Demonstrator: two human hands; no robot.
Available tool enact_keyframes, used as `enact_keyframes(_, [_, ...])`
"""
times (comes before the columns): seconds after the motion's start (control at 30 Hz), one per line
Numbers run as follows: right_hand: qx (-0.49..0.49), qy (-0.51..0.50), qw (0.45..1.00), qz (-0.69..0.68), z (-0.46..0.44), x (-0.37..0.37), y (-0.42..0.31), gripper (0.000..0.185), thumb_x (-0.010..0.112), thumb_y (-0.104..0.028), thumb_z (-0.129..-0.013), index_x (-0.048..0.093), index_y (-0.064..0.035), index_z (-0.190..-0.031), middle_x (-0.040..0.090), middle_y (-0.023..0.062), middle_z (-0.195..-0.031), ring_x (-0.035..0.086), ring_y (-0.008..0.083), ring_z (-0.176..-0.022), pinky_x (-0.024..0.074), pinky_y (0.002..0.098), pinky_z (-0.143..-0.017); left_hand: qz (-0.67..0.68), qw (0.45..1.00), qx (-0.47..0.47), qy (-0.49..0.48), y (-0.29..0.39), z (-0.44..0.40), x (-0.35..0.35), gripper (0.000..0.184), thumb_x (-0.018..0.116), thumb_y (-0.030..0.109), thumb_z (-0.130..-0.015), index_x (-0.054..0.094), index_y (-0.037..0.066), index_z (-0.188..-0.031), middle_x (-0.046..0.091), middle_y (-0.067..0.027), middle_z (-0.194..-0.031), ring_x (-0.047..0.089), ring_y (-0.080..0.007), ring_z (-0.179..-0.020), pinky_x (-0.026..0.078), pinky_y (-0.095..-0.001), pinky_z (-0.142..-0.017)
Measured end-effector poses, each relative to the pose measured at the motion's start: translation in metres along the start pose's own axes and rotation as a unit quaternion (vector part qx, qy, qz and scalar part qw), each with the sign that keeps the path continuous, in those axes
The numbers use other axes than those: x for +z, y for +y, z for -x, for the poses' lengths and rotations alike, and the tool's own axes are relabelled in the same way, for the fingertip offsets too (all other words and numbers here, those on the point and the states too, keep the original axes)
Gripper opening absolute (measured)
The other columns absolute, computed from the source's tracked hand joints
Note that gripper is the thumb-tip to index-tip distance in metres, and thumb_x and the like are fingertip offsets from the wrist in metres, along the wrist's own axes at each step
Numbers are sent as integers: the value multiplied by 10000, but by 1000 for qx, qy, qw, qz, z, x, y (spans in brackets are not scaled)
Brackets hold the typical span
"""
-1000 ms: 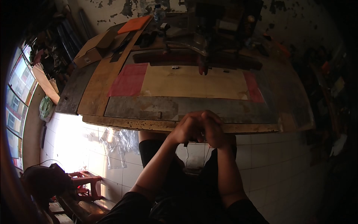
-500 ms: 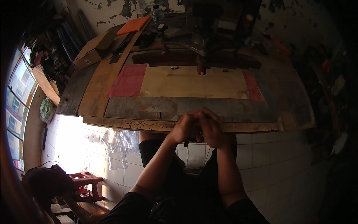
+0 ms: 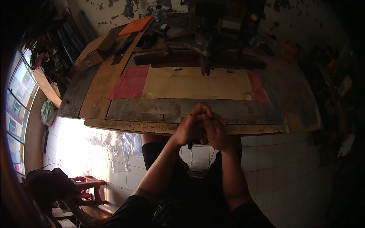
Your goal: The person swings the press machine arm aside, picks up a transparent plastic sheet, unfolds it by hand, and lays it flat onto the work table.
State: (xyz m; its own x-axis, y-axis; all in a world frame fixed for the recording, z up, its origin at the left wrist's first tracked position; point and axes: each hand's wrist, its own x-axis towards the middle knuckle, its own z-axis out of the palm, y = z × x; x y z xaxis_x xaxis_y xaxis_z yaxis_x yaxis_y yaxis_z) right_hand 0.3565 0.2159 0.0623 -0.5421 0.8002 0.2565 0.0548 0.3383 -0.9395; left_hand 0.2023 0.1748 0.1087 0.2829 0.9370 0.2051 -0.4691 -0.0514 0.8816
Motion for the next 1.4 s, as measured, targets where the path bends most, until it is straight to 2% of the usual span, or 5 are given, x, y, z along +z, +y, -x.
enact_keyframes(0.23, [-21,-10,1000,-10,2,-2,-5,317,466,-214,-1104,622,22,-1248,679,178,-1139,686,247,-1037,534,358,-886,-19,999,-37,30,0,2,-1,266,322,313,-1030,386,111,-1191,659,-205,-1210,667,-190,-783,537,-257,-533])
enact_keyframes(0.5, [-361,99,867,330,1,0,20,439,500,-74,-1065,463,38,-1487,599,232,-1201,642,335,-1043,554,402,-880,-40,999,-17,29,2,3,2,295,325,340,-1034,373,123,-1228,647,-195,-1219,685,-200,-828,545,-260,-534])
enact_keyframes(1.13, [-139,17,988,62,3,-1,10,371,509,-78,-1064,519,28,-1419,592,235,-1302,649,343,-1114,560,409,-925,-48,999,5,-4,-6,3,-5,413,318,486,-1052,353,129,-1256,645,-209,-1254,683,-199,-832,539,-252,-537])
enact_keyframes(1.33, [-245,41,940,232,6,-2,29,366,523,-32,-1035,540,-3,-1399,527,231,-1418,596,352,-1250,520,446,-1033,-32,999,19,-19,-3,1,-2,435,380,509,-1062,357,115,-1246,656,-208,-1242,683,-176,-824,533,-245,-535])
enact_keyframes(1.4, [-134,-34,982,129,4,-4,34,386,493,-68,-1058,510,-7,-1438,523,232,-1426,584,367,-1262,493,460,-1064,-61,998,9,7,0,1,1,379,430,448,-1081,373,105,-1230,681,-182,-1198,678,-136,-804,522,-225,-526])
